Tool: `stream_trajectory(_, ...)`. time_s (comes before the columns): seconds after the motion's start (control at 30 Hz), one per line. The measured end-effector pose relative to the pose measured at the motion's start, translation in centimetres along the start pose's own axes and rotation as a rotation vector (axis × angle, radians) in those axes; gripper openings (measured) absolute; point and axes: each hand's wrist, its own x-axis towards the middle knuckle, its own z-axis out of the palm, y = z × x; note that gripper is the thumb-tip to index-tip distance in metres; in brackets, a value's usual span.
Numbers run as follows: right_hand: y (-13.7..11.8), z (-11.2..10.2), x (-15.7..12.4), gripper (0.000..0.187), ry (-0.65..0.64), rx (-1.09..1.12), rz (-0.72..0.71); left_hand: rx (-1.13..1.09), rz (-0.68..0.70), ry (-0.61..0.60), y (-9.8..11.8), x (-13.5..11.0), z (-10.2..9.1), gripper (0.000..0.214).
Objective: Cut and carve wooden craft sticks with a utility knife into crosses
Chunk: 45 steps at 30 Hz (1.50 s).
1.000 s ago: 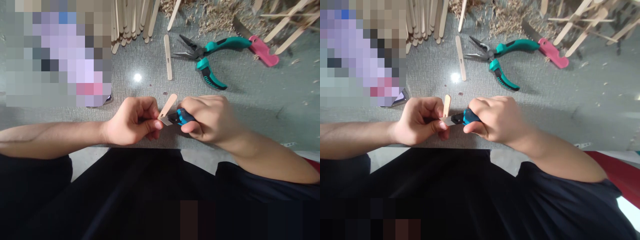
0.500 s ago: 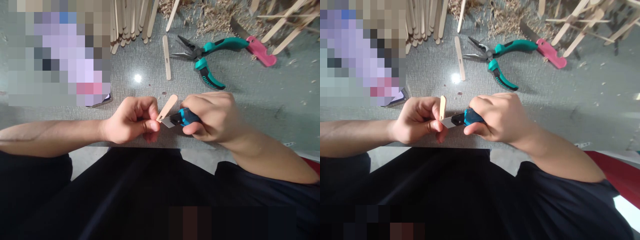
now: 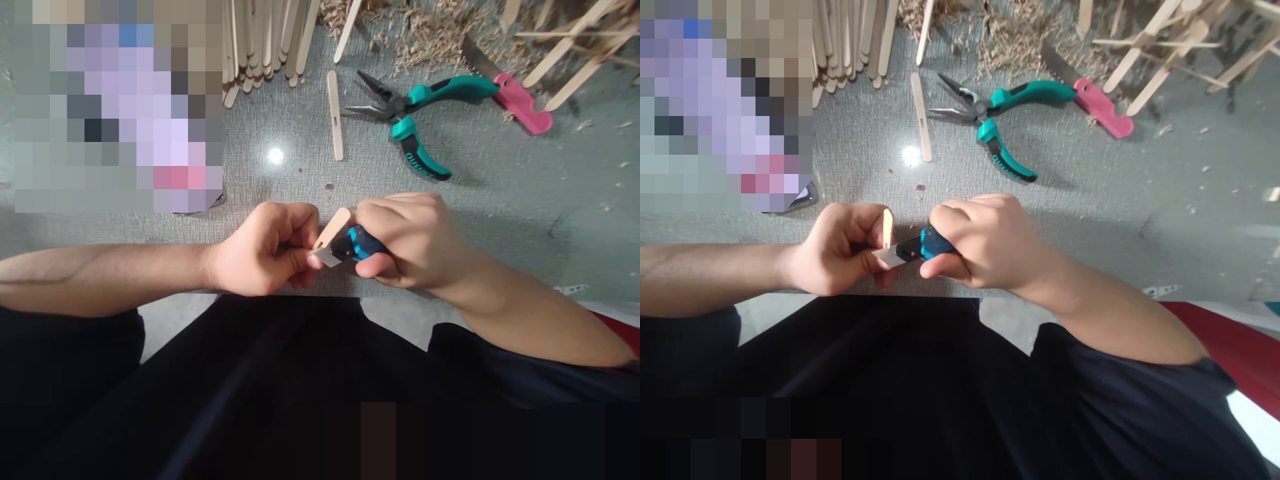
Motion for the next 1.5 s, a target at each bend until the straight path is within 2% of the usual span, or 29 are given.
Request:
stream_trajectory(0.17,0.1,0.2,0.0,0.075,0.02,0.015,0.0,-0.01,0.001,0.007,-0.2,0.2,-0.2,0.04)
stream_trajectory(0.3,0.2,-0.4,0.1,0.075,0.024,-0.01,0.008,-0.064,-0.004,-0.026,-0.3,0.5,-0.5,0.047)
stream_trajectory(0.43,0.7,-1.0,0.2,0.071,0.056,-0.031,-0.068,-0.115,-0.014,-0.067,-0.2,0.6,-0.6,0.049)
stream_trajectory(0.6,1.0,-0.6,0.3,0.072,0.083,-0.061,-0.108,-0.07,-0.014,-0.065,-0.2,0.5,-0.5,0.047)
stream_trajectory(0.73,0.6,0.0,0.3,0.076,0.055,-0.077,-0.078,-0.029,-0.001,-0.044,-0.4,0.2,-0.3,0.042)
stream_trajectory(0.87,0.4,0.0,0.2,0.075,0.032,-0.043,-0.043,-0.053,-0.009,-0.008,-0.6,0.4,-0.2,0.047)
stream_trajectory(1.03,0.8,-0.7,0.1,0.074,0.056,-0.017,-0.039,-0.16,-0.021,-0.049,-0.6,0.8,-0.3,0.053)
stream_trajectory(1.17,1.4,-0.7,0.2,0.07,0.044,-0.001,-0.096,-0.155,-0.008,-0.079,-0.4,0.7,-0.4,0.05)
stream_trajectory(1.3,1.6,-0.2,0.2,0.071,0.061,-0.015,-0.108,-0.107,-0.017,-0.051,-0.3,0.4,-0.3,0.048)
stream_trajectory(1.5,1.1,-0.2,0.3,0.074,-0.013,-0.018,-0.04,-0.029,0.021,0.001,-0.2,0.2,0.2,0.036)
